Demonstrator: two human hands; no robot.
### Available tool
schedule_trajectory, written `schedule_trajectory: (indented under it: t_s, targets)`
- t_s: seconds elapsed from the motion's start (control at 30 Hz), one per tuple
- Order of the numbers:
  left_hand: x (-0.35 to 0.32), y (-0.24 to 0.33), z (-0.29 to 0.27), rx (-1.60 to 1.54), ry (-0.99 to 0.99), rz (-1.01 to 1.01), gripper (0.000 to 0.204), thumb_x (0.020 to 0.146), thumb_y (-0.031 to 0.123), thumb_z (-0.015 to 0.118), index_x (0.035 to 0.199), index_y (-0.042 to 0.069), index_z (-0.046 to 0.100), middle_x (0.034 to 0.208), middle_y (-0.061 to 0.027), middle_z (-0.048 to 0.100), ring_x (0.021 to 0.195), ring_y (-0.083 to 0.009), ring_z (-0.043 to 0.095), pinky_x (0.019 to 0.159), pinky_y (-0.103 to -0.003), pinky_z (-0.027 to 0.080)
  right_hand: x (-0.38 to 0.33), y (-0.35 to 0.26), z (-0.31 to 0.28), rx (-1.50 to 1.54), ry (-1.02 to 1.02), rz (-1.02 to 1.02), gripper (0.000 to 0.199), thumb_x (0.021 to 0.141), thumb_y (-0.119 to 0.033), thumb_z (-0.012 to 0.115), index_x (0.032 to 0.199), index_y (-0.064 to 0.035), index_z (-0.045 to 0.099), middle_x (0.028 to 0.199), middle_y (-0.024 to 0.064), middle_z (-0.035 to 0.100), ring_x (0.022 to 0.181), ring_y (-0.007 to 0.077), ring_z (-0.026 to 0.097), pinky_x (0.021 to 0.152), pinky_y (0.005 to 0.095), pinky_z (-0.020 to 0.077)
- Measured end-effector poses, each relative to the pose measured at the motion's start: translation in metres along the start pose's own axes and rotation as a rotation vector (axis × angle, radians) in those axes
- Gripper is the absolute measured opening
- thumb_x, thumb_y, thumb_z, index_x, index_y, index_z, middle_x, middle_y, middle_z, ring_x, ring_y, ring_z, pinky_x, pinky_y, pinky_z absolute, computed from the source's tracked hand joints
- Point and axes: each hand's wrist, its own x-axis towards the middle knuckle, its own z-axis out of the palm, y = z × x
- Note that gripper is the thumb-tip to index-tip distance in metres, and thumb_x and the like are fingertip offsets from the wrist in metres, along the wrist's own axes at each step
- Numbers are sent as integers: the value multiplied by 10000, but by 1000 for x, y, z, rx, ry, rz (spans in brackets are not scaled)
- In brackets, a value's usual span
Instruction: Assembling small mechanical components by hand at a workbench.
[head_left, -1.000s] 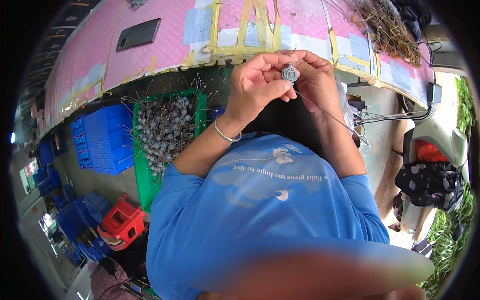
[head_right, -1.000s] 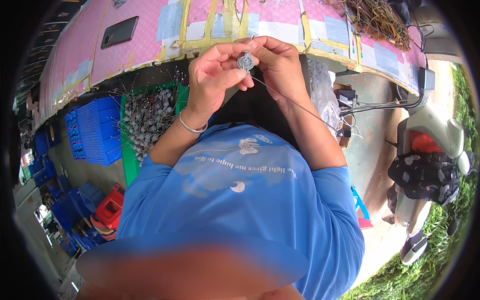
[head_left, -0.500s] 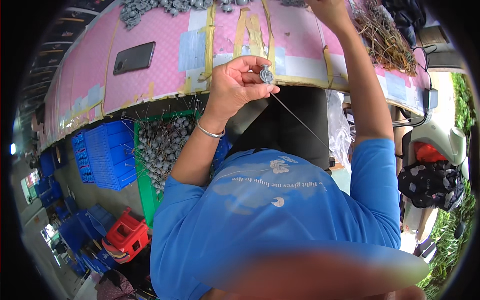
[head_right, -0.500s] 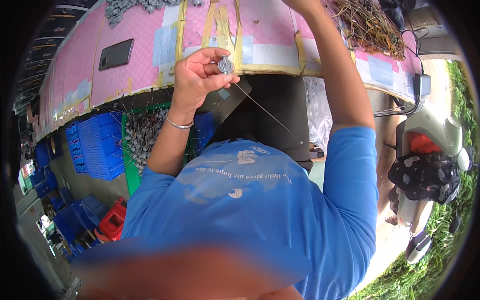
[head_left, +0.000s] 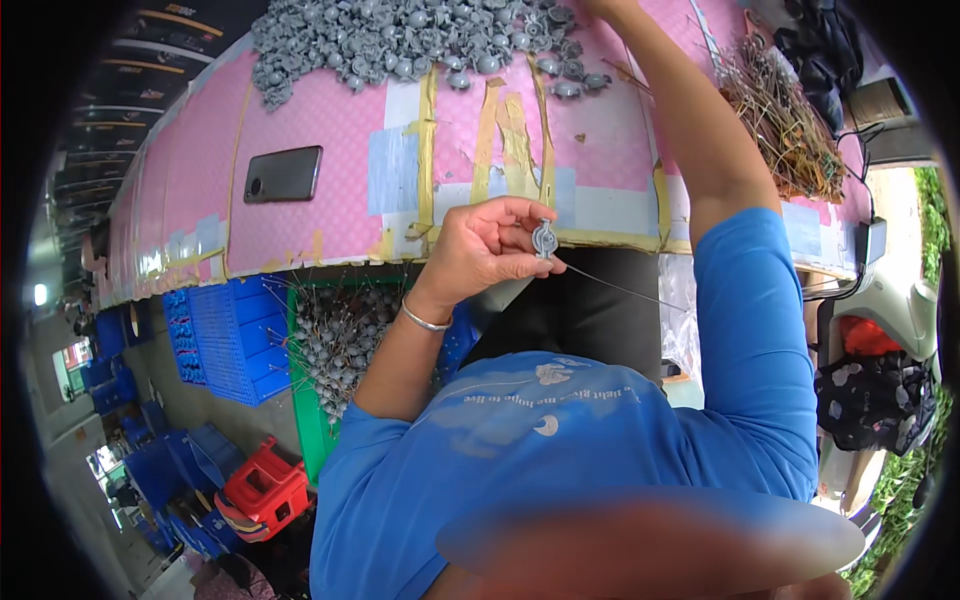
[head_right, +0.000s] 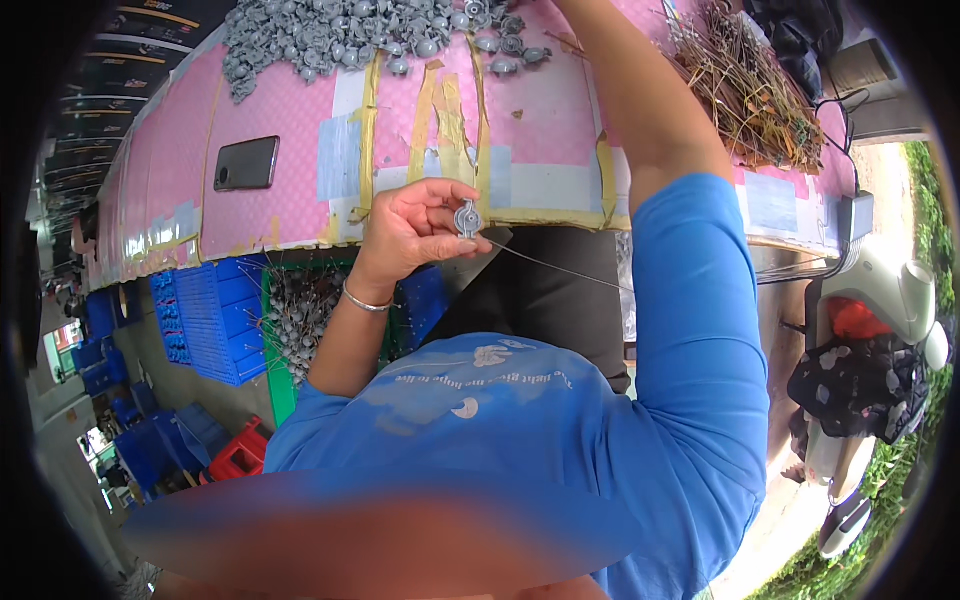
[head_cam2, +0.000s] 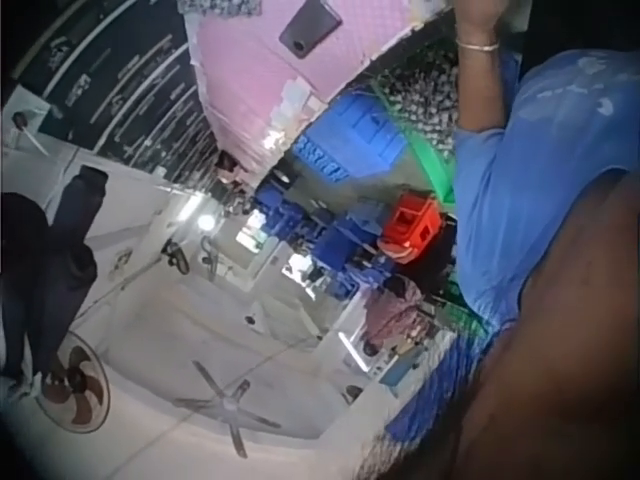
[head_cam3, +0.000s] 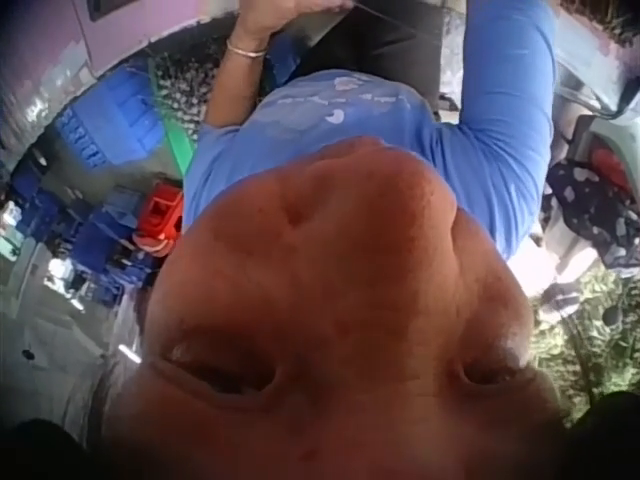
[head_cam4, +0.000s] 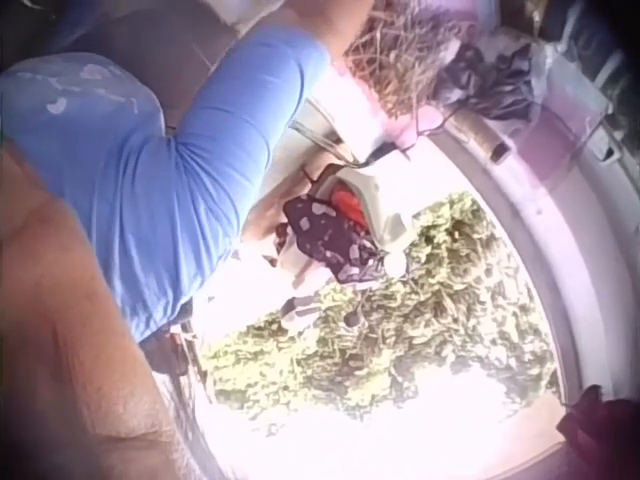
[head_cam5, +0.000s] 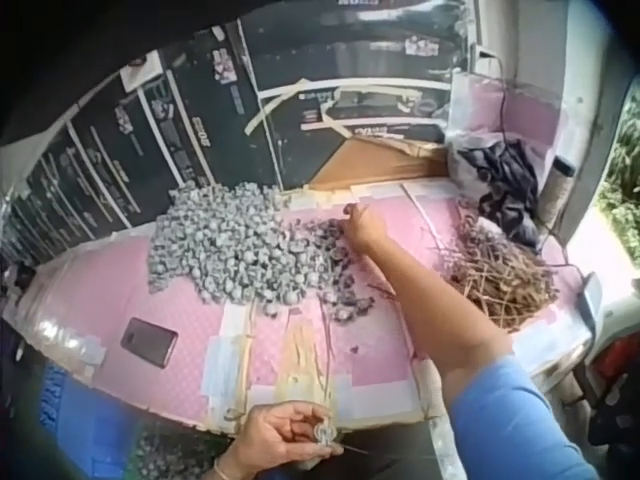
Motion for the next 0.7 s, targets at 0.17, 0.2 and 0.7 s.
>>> schedule_trajectory:
  t_s: [0.17, 0.2, 0.7]
  targets:
    - [4, -1, -3, 32, -11, -23, 436, 751, -107, 752, 1149, -101, 574, 960, -117, 666, 846, -262, 730, 723, -298, 615, 19, 9, 31, -67, -126, -242, 249, 854, -232, 586, 1060, -173, 714, 1048, 198, 672, 941, 364, 665, 812, 448, 541]
    - [3, 0, -2, 29, -4, -20, 436, 751, -107, 752, 1149, -101, 574, 960, -117, 666, 846, -262, 730, 723, -298, 615, 12, 1, 23, -66, -173, -302, 245, 851, -219, 580, 1049, -178, 718, 1027, 199, 677, 931, 365, 667, 807, 449, 541]
    - [-7, -13, 3, 35, -4, 153, 411, 794, -93, 726, 1175, -81, 572, 950, -121, 692, 882, -230, 723, 795, -293, 588, -77, 41, -69, -337, -126, -545, 278, 873, -61, 543, 1098, -79, 705, 1023, 155, 697, 900, 320, 671, 797, 403, 537]
